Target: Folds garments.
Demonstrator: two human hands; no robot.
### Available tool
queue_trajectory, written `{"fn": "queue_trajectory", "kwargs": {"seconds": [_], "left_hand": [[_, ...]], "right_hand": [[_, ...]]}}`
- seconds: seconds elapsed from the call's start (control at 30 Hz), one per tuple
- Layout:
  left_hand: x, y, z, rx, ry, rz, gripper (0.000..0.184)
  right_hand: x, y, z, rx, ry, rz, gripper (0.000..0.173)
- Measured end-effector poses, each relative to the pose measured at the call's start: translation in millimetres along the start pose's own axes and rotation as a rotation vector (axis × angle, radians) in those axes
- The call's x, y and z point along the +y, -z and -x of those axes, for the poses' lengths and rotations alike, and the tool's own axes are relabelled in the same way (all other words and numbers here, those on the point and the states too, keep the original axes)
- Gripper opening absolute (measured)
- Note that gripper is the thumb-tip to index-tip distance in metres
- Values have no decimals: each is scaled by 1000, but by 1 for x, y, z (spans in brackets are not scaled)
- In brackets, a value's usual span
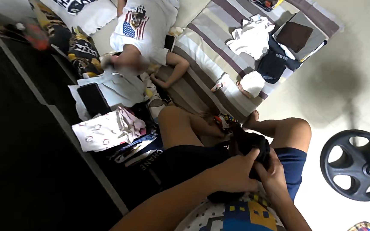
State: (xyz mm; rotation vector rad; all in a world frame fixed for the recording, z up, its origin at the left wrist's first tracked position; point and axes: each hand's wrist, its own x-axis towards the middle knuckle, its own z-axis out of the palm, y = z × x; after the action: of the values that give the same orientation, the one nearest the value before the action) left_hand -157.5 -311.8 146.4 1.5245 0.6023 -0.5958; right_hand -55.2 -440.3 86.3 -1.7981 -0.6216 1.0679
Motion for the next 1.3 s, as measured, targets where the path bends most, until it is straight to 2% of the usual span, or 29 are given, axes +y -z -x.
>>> {"fn": "queue_trajectory", "kwargs": {"seconds": [0.1, 0.17, 0.23, 0.33, 0.4, 0.5, 0.57, 0.6, 0.67, 0.7, 0.77, 0.83, 0.97, 1.0, 1.07, 1.1, 1.2, 1.3], "left_hand": [[-2, -6, -1, -50, 23, 65, 86], [-9, -3, -1, 39, 91, 181, 82], [-27, 3, -5, 185, 149, 294, 66], [-58, 13, -17, 369, 163, 365, 44], [-75, 19, -25, 468, 125, 371, 39], [-91, 21, -30, 541, 76, 416, 35], [-90, 17, -33, 543, 49, 461, 30], [-86, 14, -33, 518, 13, 471, 29], [-77, 12, -27, 414, -15, 465, 35], [-71, 13, -19, 350, 11, 474, 41], [-65, 15, -10, 303, 51, 555, 49], [-66, 11, -12, 363, -41, 688, 40], [-57, 16, -14, 454, -155, 819, 32], [-52, 18, -13, 446, -171, 818, 31], [-46, 21, -18, 429, -226, 767, 33], [-46, 24, -23, 451, -235, 715, 32], [-52, 39, -43, 694, -91, 566, 34], [-76, 55, -62, 939, 65, 673, 38]], "right_hand": [[6, -6, -13, 157, 102, 317, 32], [11, -3, -22, 178, 154, 438, 32], [10, -5, -24, 182, 196, 440, 31], [-2, -17, -16, 92, 164, 133, 22], [-10, -22, -14, -52, 106, -129, 21], [-23, -23, -13, -282, -128, -431, 19], [-26, -24, -14, -323, -250, -645, 19], [-25, -24, -19, -344, -273, -769, 22], [-15, -21, -32, -494, -268, -973, 34], [-12, -18, -38, -564, -271, -1000, 37], [-16, -13, -45, -627, -251, -834, 33], [-27, -8, -44, -565, -221, -617, 20], [-17, -2, -54, -81, -66, -370, 8], [-10, -2, -58, -25, -34, -346, 14], [-1, -3, -59, -114, -2, -310, 42], [1, -4, -59, -154, -40, -331, 48], [1, -10, -62, -15, -191, -438, 22], [9, -18, -76, 175, -256, -505, 18]]}}
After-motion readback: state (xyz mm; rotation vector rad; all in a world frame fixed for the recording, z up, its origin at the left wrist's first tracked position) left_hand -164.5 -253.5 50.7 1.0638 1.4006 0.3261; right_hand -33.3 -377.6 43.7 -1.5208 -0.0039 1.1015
